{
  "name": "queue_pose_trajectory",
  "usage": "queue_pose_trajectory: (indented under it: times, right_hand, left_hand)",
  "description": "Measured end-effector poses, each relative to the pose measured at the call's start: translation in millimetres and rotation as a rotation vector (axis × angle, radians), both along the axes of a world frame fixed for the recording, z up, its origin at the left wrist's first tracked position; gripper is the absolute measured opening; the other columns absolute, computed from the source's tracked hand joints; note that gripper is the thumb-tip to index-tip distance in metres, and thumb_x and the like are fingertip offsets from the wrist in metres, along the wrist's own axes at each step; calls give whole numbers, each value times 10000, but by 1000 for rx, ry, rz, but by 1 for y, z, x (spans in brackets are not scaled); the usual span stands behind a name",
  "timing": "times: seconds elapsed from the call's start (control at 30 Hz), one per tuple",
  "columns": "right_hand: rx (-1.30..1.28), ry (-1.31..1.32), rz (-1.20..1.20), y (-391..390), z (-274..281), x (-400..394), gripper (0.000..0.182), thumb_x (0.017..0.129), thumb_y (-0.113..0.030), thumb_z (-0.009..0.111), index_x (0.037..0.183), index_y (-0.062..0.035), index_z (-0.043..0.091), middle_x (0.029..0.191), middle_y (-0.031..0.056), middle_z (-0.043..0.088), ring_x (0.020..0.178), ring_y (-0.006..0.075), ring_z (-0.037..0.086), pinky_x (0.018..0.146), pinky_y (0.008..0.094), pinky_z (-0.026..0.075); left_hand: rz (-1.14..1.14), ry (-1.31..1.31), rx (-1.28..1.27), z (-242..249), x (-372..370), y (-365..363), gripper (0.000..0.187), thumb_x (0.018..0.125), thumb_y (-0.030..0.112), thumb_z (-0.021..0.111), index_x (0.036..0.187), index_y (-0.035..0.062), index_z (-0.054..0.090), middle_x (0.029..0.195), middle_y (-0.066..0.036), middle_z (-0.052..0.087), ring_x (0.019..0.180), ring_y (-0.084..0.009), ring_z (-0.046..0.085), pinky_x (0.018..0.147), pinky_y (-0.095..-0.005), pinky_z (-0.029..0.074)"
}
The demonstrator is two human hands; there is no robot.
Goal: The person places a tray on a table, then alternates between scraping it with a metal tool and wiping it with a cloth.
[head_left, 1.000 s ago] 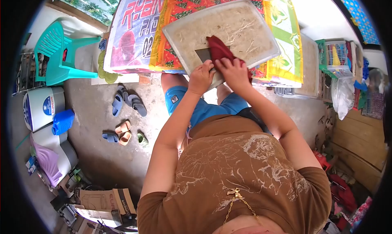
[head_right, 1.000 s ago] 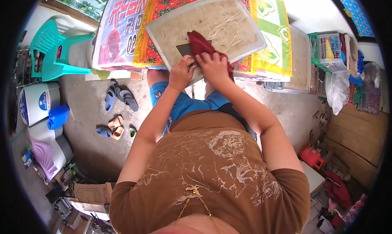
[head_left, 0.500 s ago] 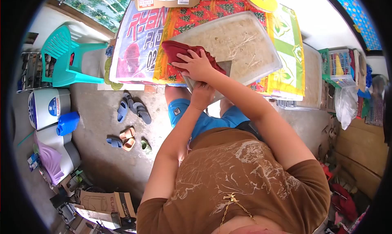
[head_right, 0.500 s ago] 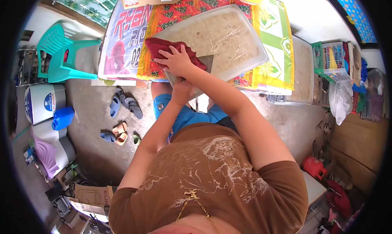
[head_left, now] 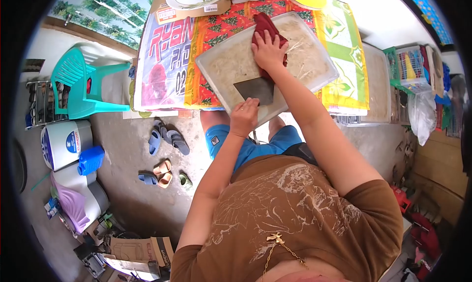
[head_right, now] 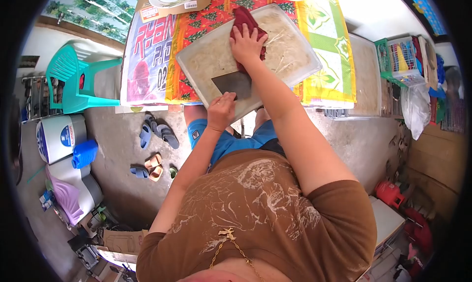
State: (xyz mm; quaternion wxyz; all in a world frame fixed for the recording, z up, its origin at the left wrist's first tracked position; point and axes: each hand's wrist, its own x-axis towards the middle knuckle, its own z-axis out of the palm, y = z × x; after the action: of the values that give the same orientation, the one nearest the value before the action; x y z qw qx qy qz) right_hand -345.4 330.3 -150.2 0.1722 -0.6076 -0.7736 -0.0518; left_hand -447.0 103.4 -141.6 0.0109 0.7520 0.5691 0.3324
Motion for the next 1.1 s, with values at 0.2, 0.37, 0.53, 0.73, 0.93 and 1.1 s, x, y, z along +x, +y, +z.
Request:
queue_pose_trajectory:
  times: [0.2,0.37,0.53,0.73,0.93,1.1]
  right_hand:
    - [-178,-66,-276,-9,8,44,570,984,-500,387,1485,-230,416,1573,115,334,1383,446,351,983,819,170]
    - [-280,-107,-410,-47,15,96,589,986,-498,376,1507,-223,371,1586,113,305,1309,396,401,949,776,262]
    - [-302,-242,-430,-106,22,142,572,965,-476,428,1472,-212,428,1531,125,392,1186,361,478,878,664,380]
    - [-381,-403,-316,-180,48,194,499,942,-321,524,1404,-132,501,1284,122,563,1066,352,579,773,559,493]
    - [-893,-435,-327,-203,123,228,440,949,-336,529,1364,-190,518,1214,120,624,967,369,648,818,539,523]
    - [-149,-51,-224,-180,174,183,540,925,-345,593,1439,-244,461,1277,34,614,977,347,642,772,481,540]
  left_hand:
    - [1,-15,-6,0,0,-1,288,805,78,662,1093,76,666,1034,-113,724,999,-233,699,882,-363,519]
    - [5,-8,-11,-4,0,-1,303,811,87,662,1114,72,669,1042,-138,724,1004,-247,699,890,-369,515]
    - [10,35,50,-7,0,1,253,828,93,625,1074,55,671,999,-116,731,996,-226,702,871,-356,514]
    - [-13,26,-2,-3,0,-2,237,830,101,632,1057,58,684,1062,-108,723,1036,-229,688,889,-366,512]
    - [-126,155,89,19,-15,17,288,800,77,628,1081,75,692,1105,-84,717,1072,-237,677,904,-395,516]
    - [-46,125,192,90,-21,63,264,776,39,641,1031,78,693,1040,-92,721,933,-243,704,818,-362,540]
